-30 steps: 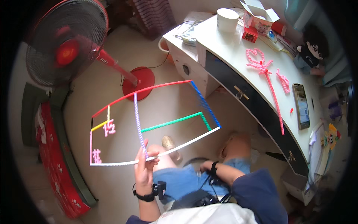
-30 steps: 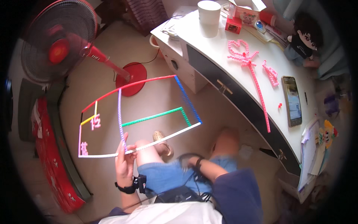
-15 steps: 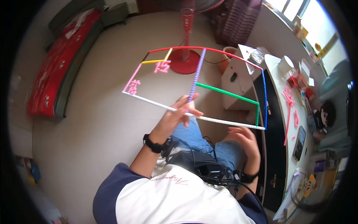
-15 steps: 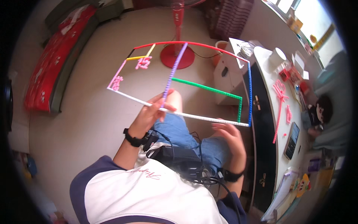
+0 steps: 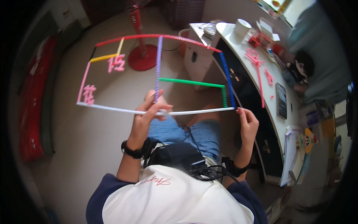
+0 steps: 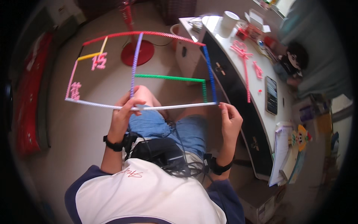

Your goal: The person assembles a structure using plastic interlocking pieces, attaching small components to a rectangular frame by hand.

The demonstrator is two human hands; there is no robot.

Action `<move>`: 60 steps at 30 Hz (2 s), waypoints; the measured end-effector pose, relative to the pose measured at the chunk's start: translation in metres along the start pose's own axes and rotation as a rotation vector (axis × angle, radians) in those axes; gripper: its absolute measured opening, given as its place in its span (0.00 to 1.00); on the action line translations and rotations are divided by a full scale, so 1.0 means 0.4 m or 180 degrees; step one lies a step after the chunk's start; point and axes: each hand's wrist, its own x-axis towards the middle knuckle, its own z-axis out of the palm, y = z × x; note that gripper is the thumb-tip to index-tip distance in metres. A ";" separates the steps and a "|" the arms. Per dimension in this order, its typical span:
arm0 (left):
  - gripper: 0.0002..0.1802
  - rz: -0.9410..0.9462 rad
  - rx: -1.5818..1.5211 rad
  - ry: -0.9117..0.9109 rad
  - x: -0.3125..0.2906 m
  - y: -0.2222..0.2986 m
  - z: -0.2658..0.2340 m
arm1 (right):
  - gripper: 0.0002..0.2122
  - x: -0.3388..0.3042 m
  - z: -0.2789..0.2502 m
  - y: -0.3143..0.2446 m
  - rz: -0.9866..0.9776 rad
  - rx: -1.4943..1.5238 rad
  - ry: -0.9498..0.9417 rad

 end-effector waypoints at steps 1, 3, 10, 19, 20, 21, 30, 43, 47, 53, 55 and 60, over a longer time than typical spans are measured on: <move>0.24 -0.0080 0.0027 0.0011 -0.007 0.006 -0.006 | 0.10 0.005 -0.021 -0.006 -0.0147 -0.0128 0.0327; 0.24 -0.0242 0.0053 0.0115 -0.015 0.010 -0.019 | 0.08 0.034 -0.072 -0.019 -0.0289 -0.0578 0.1019; 0.24 -0.0486 0.0180 0.0221 -0.039 -0.006 -0.034 | 0.11 0.023 -0.121 -0.213 -0.1069 0.0689 0.0985; 0.25 -0.0500 0.0394 0.0136 -0.053 0.000 -0.037 | 0.15 -0.094 0.038 -0.505 -0.2289 0.3556 -0.4413; 0.25 -0.0496 0.0339 0.0156 -0.057 -0.006 -0.026 | 0.16 -0.100 0.042 -0.500 -0.2267 0.3576 -0.4478; 0.25 -0.0542 0.0311 0.0198 -0.060 0.003 -0.012 | 0.16 -0.108 0.045 -0.502 -0.2239 0.3600 -0.4577; 0.24 -0.0496 0.0294 0.0111 -0.066 0.018 -0.037 | 0.21 -0.128 0.052 -0.535 -0.2291 0.3304 -0.5361; 0.24 -0.0486 0.0204 -0.0067 -0.064 -0.034 -0.027 | 0.13 0.273 -0.191 -0.165 -0.0670 -0.3165 0.0585; 0.24 -0.0596 0.0165 -0.0026 -0.061 -0.036 -0.029 | 0.13 0.334 -0.219 -0.086 -0.0781 -0.3597 0.0602; 0.23 -0.0696 0.0257 0.0105 -0.068 -0.045 -0.045 | 0.09 0.310 -0.171 -0.133 -0.0224 -0.3212 0.0706; 0.23 -0.0715 0.0236 0.0100 -0.067 -0.042 -0.044 | 0.07 0.307 -0.175 -0.118 -0.0190 -0.3159 0.0762; 0.23 -0.0771 0.0241 0.0008 -0.060 -0.029 -0.039 | 0.07 0.290 -0.180 -0.130 -0.0176 -0.3192 0.0878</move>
